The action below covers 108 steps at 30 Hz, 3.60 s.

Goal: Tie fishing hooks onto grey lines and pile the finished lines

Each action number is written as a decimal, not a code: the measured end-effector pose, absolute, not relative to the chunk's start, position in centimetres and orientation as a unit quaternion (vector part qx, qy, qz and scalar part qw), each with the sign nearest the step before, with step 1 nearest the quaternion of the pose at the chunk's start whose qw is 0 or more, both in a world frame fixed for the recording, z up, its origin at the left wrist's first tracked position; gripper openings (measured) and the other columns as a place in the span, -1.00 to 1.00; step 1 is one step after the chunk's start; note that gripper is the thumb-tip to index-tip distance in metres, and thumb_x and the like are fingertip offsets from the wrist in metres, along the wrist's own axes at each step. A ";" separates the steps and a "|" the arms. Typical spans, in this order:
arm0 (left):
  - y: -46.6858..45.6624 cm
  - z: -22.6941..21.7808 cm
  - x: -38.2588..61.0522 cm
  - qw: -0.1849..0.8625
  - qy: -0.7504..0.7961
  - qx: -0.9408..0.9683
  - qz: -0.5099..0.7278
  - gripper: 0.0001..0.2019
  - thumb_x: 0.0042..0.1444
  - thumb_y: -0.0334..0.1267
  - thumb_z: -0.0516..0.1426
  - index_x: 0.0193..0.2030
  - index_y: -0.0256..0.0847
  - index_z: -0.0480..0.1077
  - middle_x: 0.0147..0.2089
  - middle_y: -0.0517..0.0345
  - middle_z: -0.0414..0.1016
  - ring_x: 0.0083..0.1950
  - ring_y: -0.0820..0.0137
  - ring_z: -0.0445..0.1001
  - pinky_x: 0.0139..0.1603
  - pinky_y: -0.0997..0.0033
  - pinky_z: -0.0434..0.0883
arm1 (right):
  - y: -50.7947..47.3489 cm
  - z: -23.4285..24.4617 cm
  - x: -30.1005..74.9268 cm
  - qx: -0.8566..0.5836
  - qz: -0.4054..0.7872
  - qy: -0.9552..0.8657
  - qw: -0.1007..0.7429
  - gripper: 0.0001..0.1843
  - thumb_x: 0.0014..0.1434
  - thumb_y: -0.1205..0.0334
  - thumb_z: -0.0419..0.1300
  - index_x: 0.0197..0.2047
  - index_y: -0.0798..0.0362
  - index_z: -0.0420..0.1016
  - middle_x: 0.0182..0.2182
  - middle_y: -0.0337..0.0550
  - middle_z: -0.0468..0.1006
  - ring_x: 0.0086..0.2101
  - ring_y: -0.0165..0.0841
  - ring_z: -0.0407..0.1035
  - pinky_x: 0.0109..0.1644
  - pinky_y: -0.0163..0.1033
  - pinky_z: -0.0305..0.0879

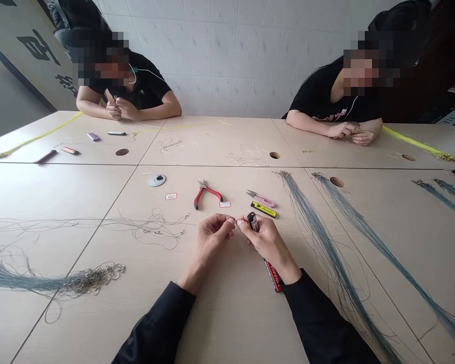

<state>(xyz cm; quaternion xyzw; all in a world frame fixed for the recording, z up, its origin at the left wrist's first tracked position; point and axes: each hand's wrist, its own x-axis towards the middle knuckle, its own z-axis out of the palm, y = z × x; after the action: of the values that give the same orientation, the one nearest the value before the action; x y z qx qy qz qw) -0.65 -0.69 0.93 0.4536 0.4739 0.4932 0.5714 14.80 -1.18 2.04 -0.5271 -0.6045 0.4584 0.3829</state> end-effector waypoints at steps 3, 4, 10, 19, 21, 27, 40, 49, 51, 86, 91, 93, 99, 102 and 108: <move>-0.6 1.1 -0.6 0.578 0.477 0.451 0.485 -0.76 0.07 -0.12 0.28 -0.35 -0.30 0.50 -0.48 0.18 0.46 -0.43 0.49 0.36 -0.36 0.50 0.30 | -1.2 2.0 14.8 -0.536 0.455 -0.604 0.377 -0.64 0.29 -0.03 0.11 -0.37 0.07 0.42 -0.55 -0.32 0.23 -0.51 -0.43 0.11 -0.45 -0.30 0.06; -0.6 1.2 -0.6 0.579 0.479 0.450 0.483 -0.76 0.06 -0.12 0.28 -0.36 -0.30 0.50 -0.48 0.18 0.46 -0.43 0.50 0.36 -0.36 0.50 0.30 | -1.2 1.9 14.8 -0.536 0.453 -0.605 0.375 -0.66 0.29 -0.02 0.11 -0.36 0.07 0.42 -0.55 -0.32 0.23 -0.51 -0.44 0.11 -0.45 -0.30 0.05; -0.8 1.5 -0.5 0.577 0.479 0.455 0.480 -0.77 0.02 -0.14 0.29 -0.36 -0.31 0.49 -0.49 0.18 0.45 -0.44 0.50 0.35 -0.36 0.50 0.30 | -1.2 1.9 14.9 -0.529 0.452 -0.611 0.377 -0.74 0.27 0.05 0.13 -0.33 0.07 0.42 -0.55 -0.35 0.21 -0.51 -0.45 0.08 -0.44 -0.32 0.04; -0.8 1.2 -0.5 0.579 0.465 0.461 0.486 -0.79 0.07 -0.15 0.24 -0.36 -0.28 0.41 -0.46 0.20 0.41 -0.46 0.53 0.32 -0.42 0.52 0.27 | -1.4 2.5 15.0 -0.512 0.435 -0.641 0.370 -0.76 0.29 0.09 0.12 -0.32 0.07 0.43 -0.51 -0.33 0.31 -0.48 -0.44 0.11 -0.39 -0.32 0.07; -0.8 1.2 -0.4 0.583 0.464 0.459 0.485 -0.79 0.07 -0.15 0.23 -0.36 -0.27 0.39 -0.47 0.23 0.39 -0.48 0.53 0.30 -0.45 0.53 0.25 | -1.5 2.7 14.9 -0.510 0.438 -0.638 0.375 -0.74 0.29 0.06 0.12 -0.32 0.07 0.43 -0.49 -0.31 0.36 -0.47 -0.44 0.15 -0.38 -0.32 0.09; -0.8 1.2 -0.3 0.584 0.463 0.456 0.487 -0.80 0.06 -0.16 0.22 -0.37 -0.26 0.37 -0.48 0.25 0.37 -0.50 0.55 0.27 -0.47 0.53 0.23 | -1.5 2.8 14.9 -0.516 0.441 -0.623 0.389 -0.70 0.29 0.00 0.11 -0.27 0.07 0.45 -0.51 -0.30 0.34 -0.50 -0.44 0.15 -0.41 -0.32 0.11; -0.9 1.6 -0.4 0.579 0.486 0.443 0.482 -0.79 0.01 -0.16 0.29 -0.38 -0.28 0.48 -0.51 0.20 0.42 -0.50 0.52 0.31 -0.46 0.52 0.25 | -1.3 2.4 15.0 -0.536 0.457 -0.605 0.372 -0.69 0.25 0.01 0.13 -0.38 0.07 0.39 -0.58 -0.34 0.11 -0.53 -0.46 0.02 -0.46 -0.32 0.02; -0.9 1.7 -0.2 0.576 0.476 0.461 0.479 -0.78 0.02 -0.15 0.25 -0.39 -0.28 0.42 -0.51 0.23 0.38 -0.52 0.54 0.29 -0.49 0.54 0.23 | -1.5 2.4 15.1 -0.510 0.467 -0.612 0.384 -0.69 0.27 0.04 0.12 -0.40 0.08 0.39 -0.56 -0.33 0.14 -0.51 -0.46 0.01 -0.46 -0.32 0.00; -0.9 1.6 -0.2 0.574 0.477 0.463 0.477 -0.79 0.02 -0.15 0.25 -0.39 -0.28 0.42 -0.53 0.24 0.37 -0.52 0.54 0.29 -0.50 0.54 0.22 | -1.5 2.3 15.1 -0.519 0.466 -0.605 0.384 -0.66 0.27 0.01 0.11 -0.41 0.08 0.39 -0.56 -0.31 0.16 -0.51 -0.45 0.04 -0.46 -0.32 0.03; -1.1 0.5 -0.4 0.536 0.490 0.517 0.452 -0.77 0.10 -0.11 0.23 -0.35 -0.27 0.44 -0.50 0.20 0.42 -0.53 0.50 0.35 -0.50 0.52 0.30 | -1.2 2.6 15.4 -0.533 0.420 -0.632 0.375 -0.62 0.22 0.07 0.13 -0.52 0.02 0.11 -0.59 -0.34 0.10 -0.52 -0.45 0.01 -0.42 -0.29 0.00; -1.1 0.7 -0.3 0.551 0.475 0.511 0.457 -0.79 0.09 -0.14 0.22 -0.35 -0.26 0.40 -0.50 0.24 0.38 -0.53 0.52 0.33 -0.52 0.53 0.31 | -1.2 2.6 15.4 -0.547 0.438 -0.581 0.413 -0.70 0.25 -0.07 0.13 -0.26 0.02 0.31 -0.54 -0.33 0.22 -0.54 -0.43 0.09 -0.46 -0.30 0.06; -1.1 0.8 -0.2 0.559 0.470 0.503 0.462 -0.79 0.09 -0.13 0.22 -0.35 -0.25 0.38 -0.48 0.25 0.37 -0.53 0.53 0.32 -0.52 0.53 0.32 | -1.2 2.6 15.4 -0.549 0.443 -0.555 0.441 -0.63 0.26 -0.12 0.12 -0.08 0.00 0.27 -0.52 -0.35 0.25 -0.55 -0.44 0.08 -0.48 -0.31 0.06; -1.0 0.8 -0.2 0.568 0.472 0.475 0.478 -0.80 0.08 -0.15 0.21 -0.35 -0.25 0.36 -0.48 0.27 0.34 -0.55 0.54 0.31 -0.54 0.53 0.33 | -1.3 2.6 15.4 -0.522 0.502 -0.540 0.429 -0.56 0.36 -0.22 -0.08 -0.01 -0.04 0.27 -0.48 -0.34 0.20 -0.58 -0.46 0.07 -0.54 -0.34 0.08; -1.0 0.9 -0.2 0.564 0.469 0.470 0.491 -0.81 0.07 -0.17 0.21 -0.36 -0.25 0.35 -0.47 0.27 0.34 -0.55 0.56 0.30 -0.54 0.54 0.31 | -1.4 2.6 15.3 -0.502 0.528 -0.545 0.414 -0.55 0.38 -0.20 -0.11 0.01 -0.04 0.30 -0.43 -0.30 0.26 -0.54 -0.44 0.13 -0.53 -0.34 0.11; -1.2 1.3 -0.4 0.551 0.454 0.480 0.509 -0.81 0.10 -0.17 0.21 -0.36 -0.25 0.35 -0.46 0.27 0.34 -0.52 0.57 0.30 -0.50 0.55 0.30 | -1.5 2.5 15.0 -0.502 0.502 -0.586 0.390 -0.45 0.40 -0.18 -0.16 -0.42 0.04 0.28 -0.56 -0.31 0.13 -0.51 -0.44 0.05 -0.43 -0.30 0.03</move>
<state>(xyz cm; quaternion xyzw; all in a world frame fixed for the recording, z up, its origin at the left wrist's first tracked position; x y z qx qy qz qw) -0.39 -1.24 1.26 0.4801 0.4540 0.5092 0.5515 15.03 -1.46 2.51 -0.5024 -0.5865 0.5018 0.3897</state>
